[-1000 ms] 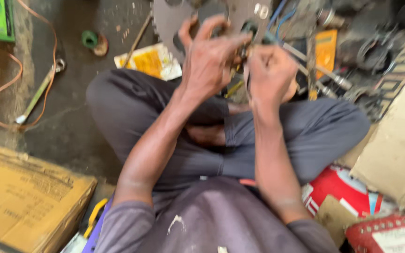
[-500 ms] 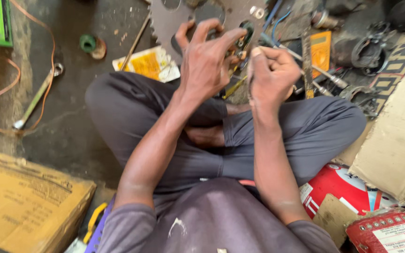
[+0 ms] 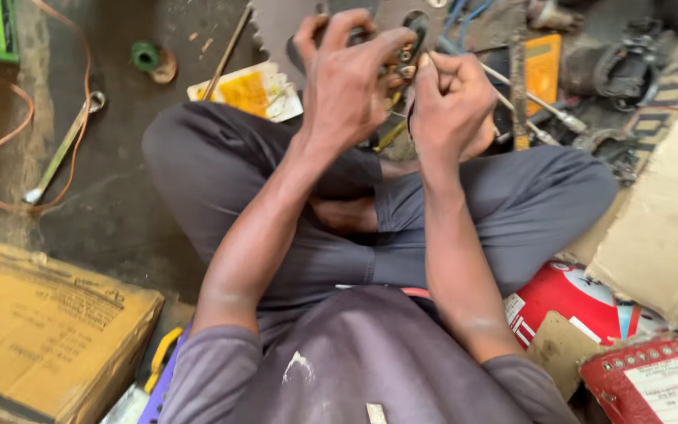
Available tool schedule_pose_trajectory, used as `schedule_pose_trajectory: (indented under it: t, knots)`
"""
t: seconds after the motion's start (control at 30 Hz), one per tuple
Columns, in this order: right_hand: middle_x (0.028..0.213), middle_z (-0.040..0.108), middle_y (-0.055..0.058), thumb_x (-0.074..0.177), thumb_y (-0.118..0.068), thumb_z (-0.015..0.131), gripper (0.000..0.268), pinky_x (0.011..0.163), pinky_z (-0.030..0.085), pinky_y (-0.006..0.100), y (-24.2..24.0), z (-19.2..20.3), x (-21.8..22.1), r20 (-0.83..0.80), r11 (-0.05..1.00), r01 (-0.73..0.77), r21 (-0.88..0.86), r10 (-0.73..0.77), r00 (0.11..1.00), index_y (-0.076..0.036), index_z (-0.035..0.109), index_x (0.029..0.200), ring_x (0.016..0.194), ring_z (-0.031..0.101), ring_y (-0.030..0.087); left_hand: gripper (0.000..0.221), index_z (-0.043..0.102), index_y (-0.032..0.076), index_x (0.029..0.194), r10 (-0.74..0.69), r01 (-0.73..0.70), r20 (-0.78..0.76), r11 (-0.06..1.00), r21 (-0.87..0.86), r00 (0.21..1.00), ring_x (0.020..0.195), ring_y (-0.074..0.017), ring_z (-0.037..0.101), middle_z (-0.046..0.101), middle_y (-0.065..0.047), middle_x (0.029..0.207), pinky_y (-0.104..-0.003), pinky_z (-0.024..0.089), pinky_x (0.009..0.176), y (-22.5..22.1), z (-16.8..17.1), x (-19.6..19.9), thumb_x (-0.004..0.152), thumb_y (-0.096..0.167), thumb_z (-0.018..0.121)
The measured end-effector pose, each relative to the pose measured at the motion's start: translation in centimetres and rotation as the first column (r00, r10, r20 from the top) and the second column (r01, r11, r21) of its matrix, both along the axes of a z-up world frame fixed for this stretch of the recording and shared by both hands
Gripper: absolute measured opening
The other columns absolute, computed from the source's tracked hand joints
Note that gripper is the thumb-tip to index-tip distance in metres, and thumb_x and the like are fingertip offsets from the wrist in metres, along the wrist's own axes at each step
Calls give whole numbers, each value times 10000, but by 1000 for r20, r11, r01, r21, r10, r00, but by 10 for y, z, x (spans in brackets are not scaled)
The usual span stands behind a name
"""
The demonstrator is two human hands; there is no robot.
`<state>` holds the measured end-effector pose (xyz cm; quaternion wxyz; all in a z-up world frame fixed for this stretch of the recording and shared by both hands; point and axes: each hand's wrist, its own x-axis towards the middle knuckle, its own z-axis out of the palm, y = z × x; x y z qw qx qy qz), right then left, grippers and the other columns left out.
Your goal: The person sits on the floor and uses a small metal tool to scrape and clean a small metallic component held in their left hand. The person repeatedly scrapes the surface of the component while surrounded by various mechanical parts and tools.
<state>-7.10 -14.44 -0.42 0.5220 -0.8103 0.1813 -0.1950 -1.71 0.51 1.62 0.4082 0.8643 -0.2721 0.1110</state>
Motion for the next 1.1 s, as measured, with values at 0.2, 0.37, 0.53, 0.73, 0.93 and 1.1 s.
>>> schedule_pose_trajectory:
  t: [0.2,0.37,0.53,0.73,0.93,1.1]
  knots:
    - [715,646,53,992,64,678,67,487,396,218,-31,-22,-6,213,943,17,331,-92,973,83,647,936,560,562,64,251,769,175,1097,-20,22,73,1000,-21,997,1217,-241,570,757,5,958,-565,228,1095,3,-6,1,860,153,848]
    - [871,674,97,1007,79,678,29,634,465,209,-37,-10,-12,252,850,0,526,-156,955,88,659,987,695,587,74,224,781,157,1104,23,-16,56,992,-122,998,1274,-227,590,768,11,1020,-517,220,1149,0,-1,9,893,129,850]
    - [946,731,179,957,65,607,42,843,582,347,-13,16,-16,263,666,-113,737,-128,956,44,623,990,841,722,223,300,753,126,1127,94,-170,-204,904,-393,975,1183,-213,641,750,-38,1066,-396,429,1058,3,20,-8,845,106,854]
    - [814,606,66,1034,44,625,40,1017,589,493,-12,52,-25,452,602,-311,735,-94,887,15,611,1057,811,687,223,313,721,52,1194,-84,-117,-287,779,-616,954,1093,-198,671,754,-65,1089,-309,552,975,3,45,-34,902,23,829]
    - [975,703,212,917,-64,639,93,699,562,317,9,73,-47,373,767,-165,621,-104,922,-12,598,982,751,686,221,320,738,48,1167,-69,-54,-181,800,-598,981,1036,-223,698,758,-57,1072,-314,571,936,5,55,-41,864,24,838]
    - [878,694,238,1000,-12,659,82,853,584,327,22,74,-53,388,825,-189,532,-40,921,60,622,1013,550,599,160,349,736,45,1170,-63,-81,-230,822,-564,971,1008,-233,720,748,-74,1047,-305,576,882,2,68,-41,841,58,851]
